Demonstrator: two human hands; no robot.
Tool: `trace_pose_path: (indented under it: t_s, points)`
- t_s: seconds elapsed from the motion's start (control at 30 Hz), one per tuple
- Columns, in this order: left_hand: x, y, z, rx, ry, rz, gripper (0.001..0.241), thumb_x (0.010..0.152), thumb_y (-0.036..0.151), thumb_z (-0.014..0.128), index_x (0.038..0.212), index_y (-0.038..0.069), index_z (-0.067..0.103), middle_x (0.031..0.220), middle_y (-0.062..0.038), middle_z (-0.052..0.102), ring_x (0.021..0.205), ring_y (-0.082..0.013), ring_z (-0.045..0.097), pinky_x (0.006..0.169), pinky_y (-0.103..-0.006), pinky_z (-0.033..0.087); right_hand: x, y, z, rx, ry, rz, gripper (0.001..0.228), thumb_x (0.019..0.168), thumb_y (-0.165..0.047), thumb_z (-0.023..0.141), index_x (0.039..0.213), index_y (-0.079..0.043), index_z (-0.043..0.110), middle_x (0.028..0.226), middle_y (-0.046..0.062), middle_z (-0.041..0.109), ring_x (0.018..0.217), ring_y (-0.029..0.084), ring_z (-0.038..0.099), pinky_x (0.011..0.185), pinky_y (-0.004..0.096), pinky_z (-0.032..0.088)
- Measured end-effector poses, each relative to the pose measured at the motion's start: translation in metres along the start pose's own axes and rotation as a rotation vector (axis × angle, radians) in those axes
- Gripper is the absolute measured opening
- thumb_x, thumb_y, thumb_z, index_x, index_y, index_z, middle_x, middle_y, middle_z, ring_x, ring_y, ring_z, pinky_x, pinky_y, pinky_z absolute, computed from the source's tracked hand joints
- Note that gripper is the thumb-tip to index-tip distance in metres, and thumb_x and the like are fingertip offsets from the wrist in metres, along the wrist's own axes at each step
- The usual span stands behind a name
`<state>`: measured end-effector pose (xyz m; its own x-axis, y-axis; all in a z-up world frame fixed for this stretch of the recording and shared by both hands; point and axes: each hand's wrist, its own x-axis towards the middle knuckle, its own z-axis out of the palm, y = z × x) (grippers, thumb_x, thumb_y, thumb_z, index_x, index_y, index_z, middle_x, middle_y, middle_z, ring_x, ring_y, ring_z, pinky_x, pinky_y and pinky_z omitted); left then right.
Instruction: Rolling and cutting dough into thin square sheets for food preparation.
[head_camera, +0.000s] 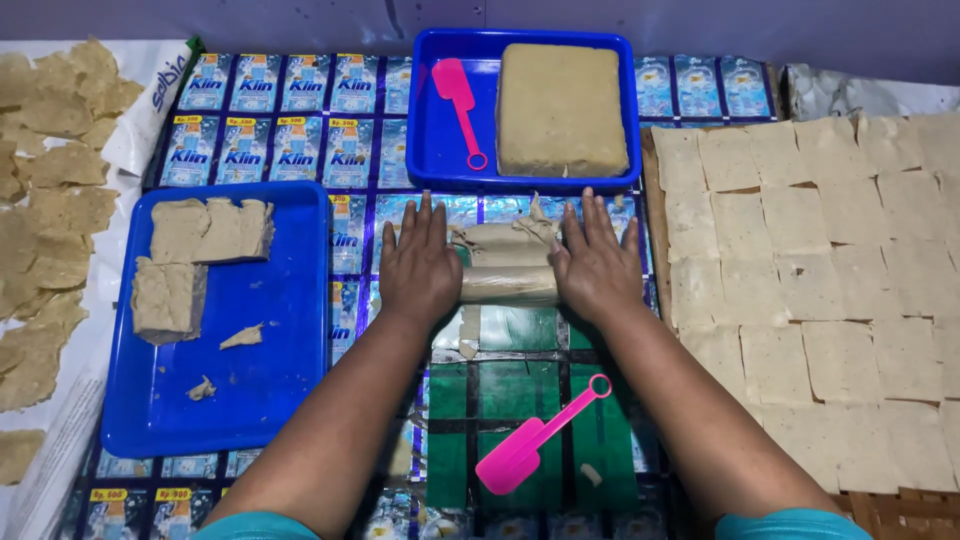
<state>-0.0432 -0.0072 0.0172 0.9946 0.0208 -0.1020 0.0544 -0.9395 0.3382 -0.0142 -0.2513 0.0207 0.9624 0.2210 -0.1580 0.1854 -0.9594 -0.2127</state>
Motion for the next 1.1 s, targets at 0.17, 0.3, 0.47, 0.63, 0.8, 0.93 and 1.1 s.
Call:
trace_pose_path:
  t_s: [0.17, 0.3, 0.47, 0.63, 0.8, 0.93, 1.1]
  points:
    - [-0.027, -0.005, 0.011, 0.063, 0.026, 0.012, 0.060, 0.103, 0.031, 0.026, 0.159, 0.011, 0.036, 0.170, -0.014, 0.029, 0.157, -0.0328, 0.022, 0.127, -0.0520, 0.009, -0.027, 0.003, 0.016, -0.006, 0.076, -0.060, 0.063, 0.109, -0.043, 0.025, 0.161, -0.009, 0.033, 0.171, 0.020, 0.019, 0.159, 0.030, 0.015, 0.124, 0.060, 0.004]
    - [-0.040, -0.007, 0.018, 0.081, 0.087, 0.053, 0.058, 0.105, 0.032, 0.028, 0.158, 0.011, 0.039, 0.167, -0.014, 0.034, 0.155, -0.0349, 0.027, 0.125, -0.0534, 0.015, -0.038, 0.007, 0.025, -0.025, 0.104, -0.079, 0.064, 0.109, -0.044, 0.024, 0.162, -0.007, 0.031, 0.171, 0.020, 0.020, 0.159, 0.032, 0.016, 0.124, 0.060, 0.005]
    - [-0.008, -0.012, 0.020, 0.098, 0.055, 0.006, 0.060, 0.105, 0.036, 0.025, 0.160, 0.014, 0.037, 0.169, -0.012, 0.030, 0.157, -0.0330, 0.022, 0.127, -0.0542, 0.009, -0.009, 0.007, 0.018, -0.033, 0.088, -0.058, 0.064, 0.107, -0.045, 0.026, 0.164, -0.015, 0.029, 0.172, 0.016, 0.018, 0.159, 0.031, 0.014, 0.123, 0.063, 0.005]
    - [0.022, -0.013, 0.014, 0.049, 0.076, -0.018, 0.064, 0.105, 0.035, 0.030, 0.164, 0.014, 0.024, 0.174, -0.012, 0.015, 0.160, -0.0332, 0.012, 0.127, -0.0571, 0.002, 0.018, 0.001, 0.001, 0.009, 0.060, -0.016, 0.066, 0.105, -0.045, 0.031, 0.166, -0.021, 0.022, 0.174, 0.015, 0.006, 0.160, 0.031, 0.003, 0.122, 0.067, 0.002]
    - [0.008, 0.000, -0.008, 0.034, 0.066, -0.035, 0.063, 0.104, 0.032, 0.030, 0.164, 0.013, 0.024, 0.174, -0.012, 0.013, 0.161, -0.0314, 0.009, 0.127, -0.0566, 0.001, 0.018, 0.002, 0.006, -0.034, 0.063, -0.018, 0.065, 0.106, -0.047, 0.030, 0.165, -0.021, 0.026, 0.174, 0.014, 0.006, 0.161, 0.028, 0.002, 0.122, 0.066, 0.000]
    - [-0.022, -0.002, 0.003, 0.054, 0.040, -0.025, 0.061, 0.104, 0.032, 0.028, 0.162, 0.011, 0.029, 0.172, -0.014, 0.020, 0.160, -0.0320, 0.013, 0.127, -0.0548, 0.003, -0.013, 0.002, 0.018, -0.026, 0.046, -0.043, 0.062, 0.108, -0.046, 0.025, 0.163, -0.018, 0.031, 0.173, 0.015, 0.011, 0.160, 0.029, 0.007, 0.123, 0.062, 0.001]
    - [-0.051, -0.015, 0.028, 0.118, 0.244, 0.103, 0.057, 0.104, 0.033, 0.034, 0.153, 0.006, 0.046, 0.162, -0.018, 0.041, 0.151, -0.0369, 0.036, 0.123, -0.0527, 0.023, -0.049, 0.003, 0.031, -0.083, 0.233, -0.162, 0.065, 0.108, -0.044, 0.035, 0.157, -0.002, 0.039, 0.168, 0.023, 0.027, 0.157, 0.034, 0.022, 0.124, 0.059, 0.013]
